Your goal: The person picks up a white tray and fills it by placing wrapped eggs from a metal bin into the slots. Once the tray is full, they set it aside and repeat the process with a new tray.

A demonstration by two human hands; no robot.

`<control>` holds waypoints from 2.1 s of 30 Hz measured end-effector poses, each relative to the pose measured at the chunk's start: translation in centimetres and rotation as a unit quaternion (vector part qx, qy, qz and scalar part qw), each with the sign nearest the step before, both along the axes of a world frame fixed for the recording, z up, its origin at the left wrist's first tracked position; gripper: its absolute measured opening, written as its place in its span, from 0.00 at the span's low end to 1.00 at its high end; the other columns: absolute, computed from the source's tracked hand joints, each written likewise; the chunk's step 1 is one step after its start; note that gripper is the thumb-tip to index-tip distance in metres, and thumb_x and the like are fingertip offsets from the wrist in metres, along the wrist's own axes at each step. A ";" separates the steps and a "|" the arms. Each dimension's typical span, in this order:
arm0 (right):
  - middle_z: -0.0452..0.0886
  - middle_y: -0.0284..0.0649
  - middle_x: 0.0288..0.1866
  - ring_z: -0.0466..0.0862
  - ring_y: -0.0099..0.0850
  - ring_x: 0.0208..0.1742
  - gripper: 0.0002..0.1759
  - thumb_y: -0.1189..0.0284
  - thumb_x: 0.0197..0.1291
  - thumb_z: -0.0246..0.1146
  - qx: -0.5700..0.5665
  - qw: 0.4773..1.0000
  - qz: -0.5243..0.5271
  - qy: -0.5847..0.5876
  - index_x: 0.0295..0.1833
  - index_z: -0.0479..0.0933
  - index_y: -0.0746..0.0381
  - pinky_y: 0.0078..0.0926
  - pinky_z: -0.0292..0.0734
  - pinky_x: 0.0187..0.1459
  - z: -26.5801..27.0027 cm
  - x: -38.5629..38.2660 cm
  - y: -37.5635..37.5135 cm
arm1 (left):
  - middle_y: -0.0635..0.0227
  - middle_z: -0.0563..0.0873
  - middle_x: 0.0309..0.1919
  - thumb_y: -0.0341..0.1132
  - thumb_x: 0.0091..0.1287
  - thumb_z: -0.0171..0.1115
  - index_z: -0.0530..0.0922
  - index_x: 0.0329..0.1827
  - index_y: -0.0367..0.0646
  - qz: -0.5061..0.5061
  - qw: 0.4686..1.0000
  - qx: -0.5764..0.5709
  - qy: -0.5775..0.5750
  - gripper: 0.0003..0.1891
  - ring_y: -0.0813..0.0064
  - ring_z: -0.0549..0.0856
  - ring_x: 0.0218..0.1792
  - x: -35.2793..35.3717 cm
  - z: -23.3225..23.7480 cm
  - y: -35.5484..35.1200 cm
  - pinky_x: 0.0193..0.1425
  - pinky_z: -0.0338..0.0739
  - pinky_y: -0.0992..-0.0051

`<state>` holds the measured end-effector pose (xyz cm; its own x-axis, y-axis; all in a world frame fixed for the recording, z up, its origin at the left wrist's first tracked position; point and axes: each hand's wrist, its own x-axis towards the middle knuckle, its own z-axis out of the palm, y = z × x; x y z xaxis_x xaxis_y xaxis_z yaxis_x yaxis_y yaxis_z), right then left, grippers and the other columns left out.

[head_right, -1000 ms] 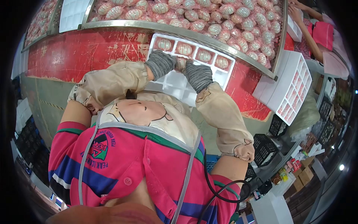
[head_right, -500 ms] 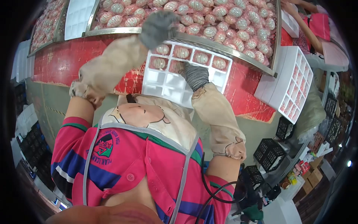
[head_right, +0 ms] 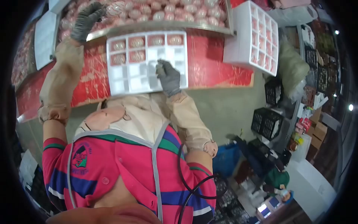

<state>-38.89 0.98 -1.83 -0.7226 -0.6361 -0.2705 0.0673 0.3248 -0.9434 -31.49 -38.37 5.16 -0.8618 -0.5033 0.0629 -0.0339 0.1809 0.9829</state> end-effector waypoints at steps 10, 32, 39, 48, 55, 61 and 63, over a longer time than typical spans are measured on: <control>0.82 0.47 0.41 0.84 0.35 0.37 0.37 0.48 0.61 0.58 0.144 0.974 0.173 -0.011 0.68 0.61 0.60 0.31 0.78 0.31 2.2 -7.2 -1.7 | 0.68 0.82 0.29 0.35 0.61 0.65 0.77 0.36 0.41 -0.035 0.960 0.146 -0.235 0.08 0.74 0.81 0.30 -2.8 -8.8 18.7 0.34 0.78 0.74; 0.82 0.46 0.26 0.83 0.41 0.25 0.19 0.59 0.65 0.50 0.207 0.686 0.491 0.495 0.47 0.72 0.64 0.45 0.73 0.22 -2.0 -12.0 -5.6 | 0.60 0.84 0.42 0.49 0.56 0.63 0.82 0.47 0.50 -0.110 0.848 -0.332 -0.398 0.19 0.60 0.84 0.43 -4.3 -7.0 21.3 0.47 0.76 0.62; 0.83 0.50 0.31 0.85 0.44 0.33 0.13 0.66 0.63 0.50 0.222 0.692 0.527 0.441 0.41 0.77 0.61 0.48 0.77 0.30 1.2 -11.7 -7.0 | 0.61 0.86 0.34 0.49 0.59 0.58 0.83 0.41 0.53 -0.096 0.836 -0.378 -0.385 0.15 0.61 0.85 0.35 -4.1 -8.3 22.5 0.40 0.76 0.60; 0.82 0.46 0.47 0.80 0.45 0.49 0.24 0.51 0.58 0.59 0.155 0.755 0.249 0.587 0.53 0.77 0.55 0.43 0.75 0.49 4.5 -28.3 -12.5 | 0.62 0.86 0.36 0.51 0.55 0.64 0.80 0.50 0.52 -0.074 0.839 -0.331 -0.425 0.22 0.61 0.84 0.39 -4.2 -8.2 22.7 0.46 0.75 0.63; 0.75 0.45 0.61 0.74 0.40 0.62 0.36 0.45 0.48 0.65 0.486 0.702 0.296 0.428 0.60 0.74 0.54 0.38 0.69 0.62 3.9 -28.3 -16.8 | 0.64 0.86 0.39 0.51 0.54 0.65 0.81 0.50 0.54 -0.028 0.865 -0.311 -0.394 0.22 0.61 0.84 0.40 -3.7 -7.9 23.4 0.48 0.75 0.64; 0.76 0.50 0.59 0.75 0.42 0.61 0.38 0.48 0.47 0.66 0.376 0.773 0.266 0.437 0.58 0.73 0.63 0.37 0.71 0.60 4.9 -30.1 -15.4 | 0.60 0.86 0.38 0.43 0.56 0.66 0.81 0.49 0.51 0.055 0.906 -0.279 -0.313 0.17 0.63 0.85 0.37 -1.9 -7.0 24.1 0.46 0.78 0.65; 0.76 0.52 0.57 0.76 0.43 0.59 0.37 0.49 0.47 0.67 0.317 0.813 0.264 0.409 0.56 0.74 0.66 0.37 0.72 0.58 4.1 -32.4 -14.0 | 0.58 0.86 0.37 0.39 0.58 0.67 0.81 0.50 0.49 0.135 0.958 -0.119 -0.224 0.17 0.66 0.85 0.36 -0.3 -8.0 24.5 0.42 0.79 0.70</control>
